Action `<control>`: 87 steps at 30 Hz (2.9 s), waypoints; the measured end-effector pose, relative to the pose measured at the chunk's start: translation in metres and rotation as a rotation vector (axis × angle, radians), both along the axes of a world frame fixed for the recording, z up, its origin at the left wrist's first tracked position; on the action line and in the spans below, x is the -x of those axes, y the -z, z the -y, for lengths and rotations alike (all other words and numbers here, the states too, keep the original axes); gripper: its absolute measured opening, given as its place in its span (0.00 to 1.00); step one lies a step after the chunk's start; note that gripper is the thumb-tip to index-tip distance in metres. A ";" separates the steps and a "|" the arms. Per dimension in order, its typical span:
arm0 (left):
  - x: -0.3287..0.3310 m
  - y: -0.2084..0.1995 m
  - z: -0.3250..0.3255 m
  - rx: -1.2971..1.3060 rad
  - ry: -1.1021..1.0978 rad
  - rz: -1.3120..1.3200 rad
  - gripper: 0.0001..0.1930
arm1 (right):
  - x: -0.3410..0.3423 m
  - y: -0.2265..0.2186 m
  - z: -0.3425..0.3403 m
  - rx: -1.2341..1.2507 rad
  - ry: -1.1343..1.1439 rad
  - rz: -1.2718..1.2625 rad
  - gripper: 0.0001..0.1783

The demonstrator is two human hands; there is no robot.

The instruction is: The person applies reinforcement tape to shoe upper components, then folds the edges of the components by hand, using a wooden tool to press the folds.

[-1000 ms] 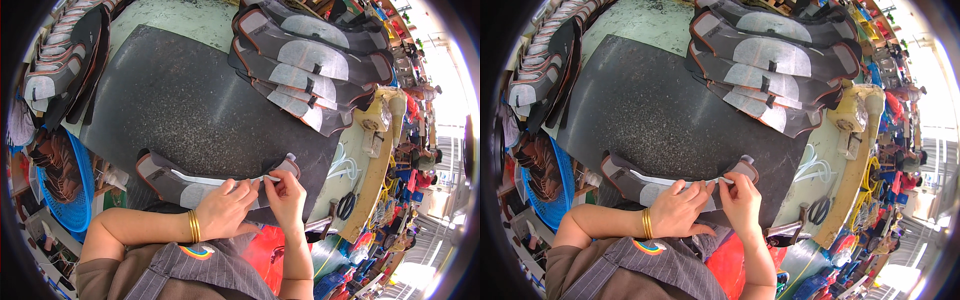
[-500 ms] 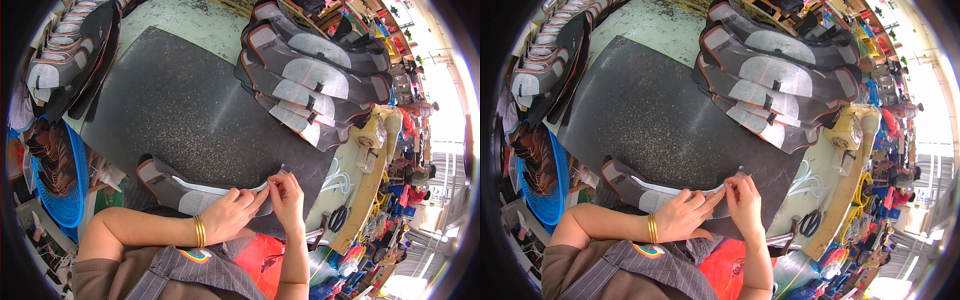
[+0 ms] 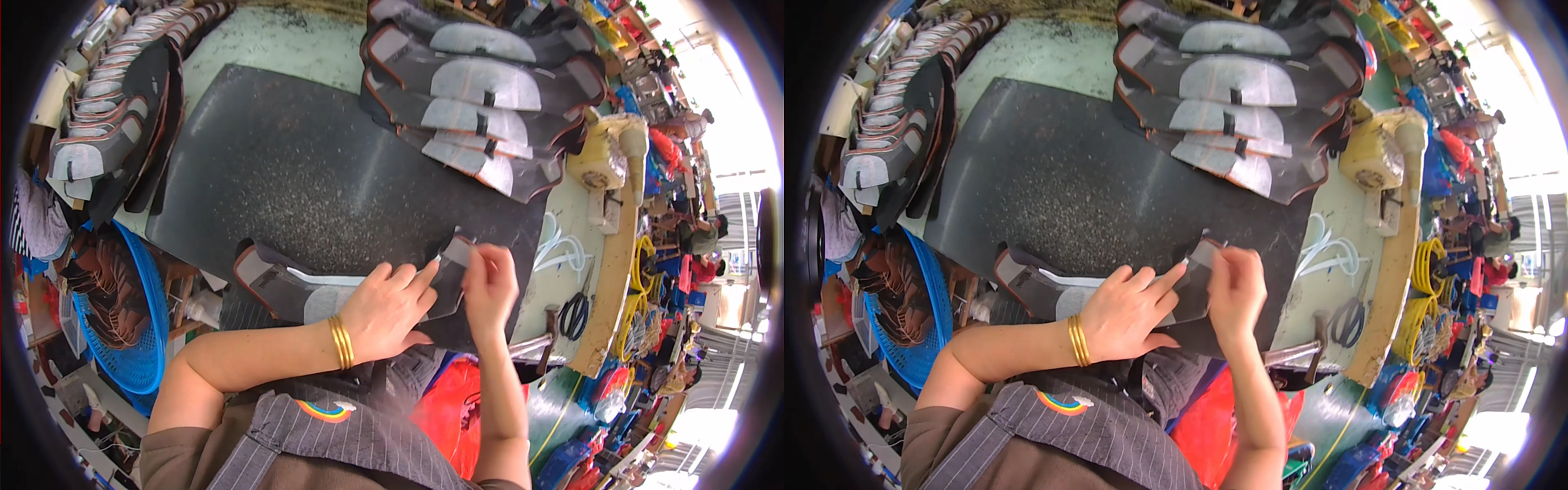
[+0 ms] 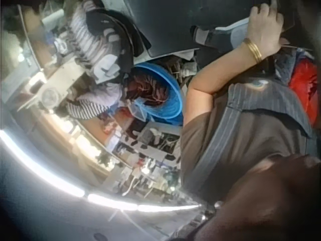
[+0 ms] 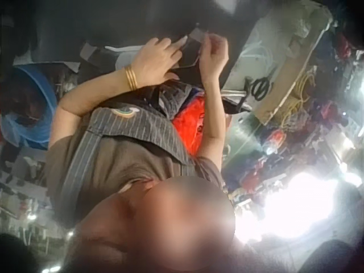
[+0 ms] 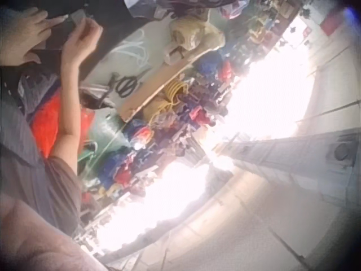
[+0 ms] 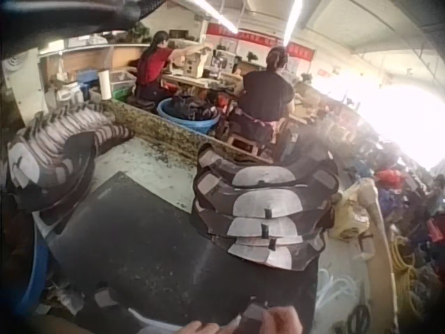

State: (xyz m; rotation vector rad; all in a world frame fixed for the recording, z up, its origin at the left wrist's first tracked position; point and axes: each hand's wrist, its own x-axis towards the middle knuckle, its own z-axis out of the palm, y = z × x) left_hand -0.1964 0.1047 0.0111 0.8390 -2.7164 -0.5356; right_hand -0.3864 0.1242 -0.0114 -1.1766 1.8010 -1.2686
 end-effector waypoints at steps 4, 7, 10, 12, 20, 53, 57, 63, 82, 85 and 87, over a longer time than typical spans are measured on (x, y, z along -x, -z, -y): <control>-0.041 -0.005 0.004 -0.022 0.068 -0.071 0.26 | -0.010 -0.039 -0.071 -0.013 -0.450 -0.225 0.07; -0.064 -0.021 0.010 -0.101 0.018 -0.155 0.20 | -0.027 -0.051 -0.093 -0.287 -1.055 -0.523 0.10; -0.070 -0.031 0.046 -0.318 -0.050 -0.328 0.13 | -0.060 -0.052 -0.068 0.011 -0.953 -0.322 0.13; -0.071 -0.036 0.070 -0.237 -0.145 -0.416 0.11 | -0.087 -0.058 -0.043 0.056 -1.000 -0.042 0.17; -0.116 -0.031 0.023 0.544 0.280 -0.444 0.12 | -0.056 -0.060 0.050 -0.547 -0.591 1.183 0.34; -0.121 0.002 0.037 0.444 0.016 -0.090 0.12 | -0.091 -0.026 -0.005 0.342 -0.658 -0.883 0.26; -0.123 0.003 0.032 0.510 0.020 -0.099 0.10 | -0.089 -0.025 -0.005 0.400 -0.761 -0.984 0.25; -0.118 -0.017 0.042 0.305 0.134 0.041 0.15 | -0.100 -0.039 -0.004 0.263 -0.856 -1.159 0.25; -0.110 -0.008 0.005 0.211 0.126 -0.025 0.09 | -0.095 -0.034 -0.015 0.276 -1.114 -1.000 0.17; -0.087 0.006 -0.010 0.239 0.062 -0.041 0.15 | -0.082 -0.022 -0.033 0.352 -1.024 -1.145 0.18; -0.074 0.014 -0.008 0.277 0.033 -0.129 0.16 | -0.066 -0.025 -0.035 0.309 -0.879 -1.267 0.18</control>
